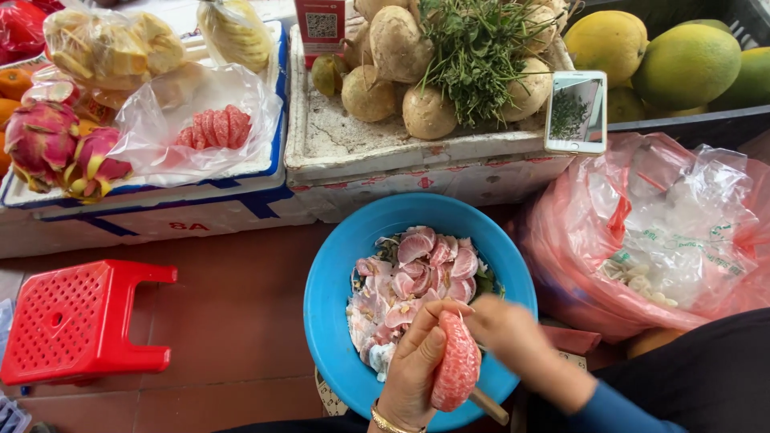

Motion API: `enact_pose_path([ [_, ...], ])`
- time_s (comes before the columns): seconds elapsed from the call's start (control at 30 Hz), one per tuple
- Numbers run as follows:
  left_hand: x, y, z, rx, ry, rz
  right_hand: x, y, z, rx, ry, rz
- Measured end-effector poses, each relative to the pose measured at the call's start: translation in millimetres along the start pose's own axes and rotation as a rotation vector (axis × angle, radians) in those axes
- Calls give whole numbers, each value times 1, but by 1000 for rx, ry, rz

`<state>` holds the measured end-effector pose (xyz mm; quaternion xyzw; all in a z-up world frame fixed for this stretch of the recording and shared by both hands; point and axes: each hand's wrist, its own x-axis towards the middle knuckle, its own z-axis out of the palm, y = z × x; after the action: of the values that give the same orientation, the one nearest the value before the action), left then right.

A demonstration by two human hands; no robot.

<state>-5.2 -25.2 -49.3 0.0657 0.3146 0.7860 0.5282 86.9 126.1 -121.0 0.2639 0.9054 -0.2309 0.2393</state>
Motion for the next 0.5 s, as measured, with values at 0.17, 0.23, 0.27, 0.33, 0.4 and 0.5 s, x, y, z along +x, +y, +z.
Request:
enact_pose_path([
  [0.17, -2, 1, 1, 92, 21, -13, -74, -17, -135, 736, 392, -674],
  [0.23, -2, -14, -11, 38, 52, -8, -75, -21, -140, 528, 480, -774],
  [0.27, -1, -20, -18, -14, 88, -5, -75, -23, -143, 320, 561, -865],
  [0.33, -2, -12, -8, 4, 61, -8, -74, -22, -140, 220, 643, -904],
  [0.4, -4, -4, -2, 25, 37, -16, -77, -27, -140, 124, 724, -939],
  [0.5, -4, -1, 5, 61, 23, -14, -83, -36, -145, 94, 795, -935],
])
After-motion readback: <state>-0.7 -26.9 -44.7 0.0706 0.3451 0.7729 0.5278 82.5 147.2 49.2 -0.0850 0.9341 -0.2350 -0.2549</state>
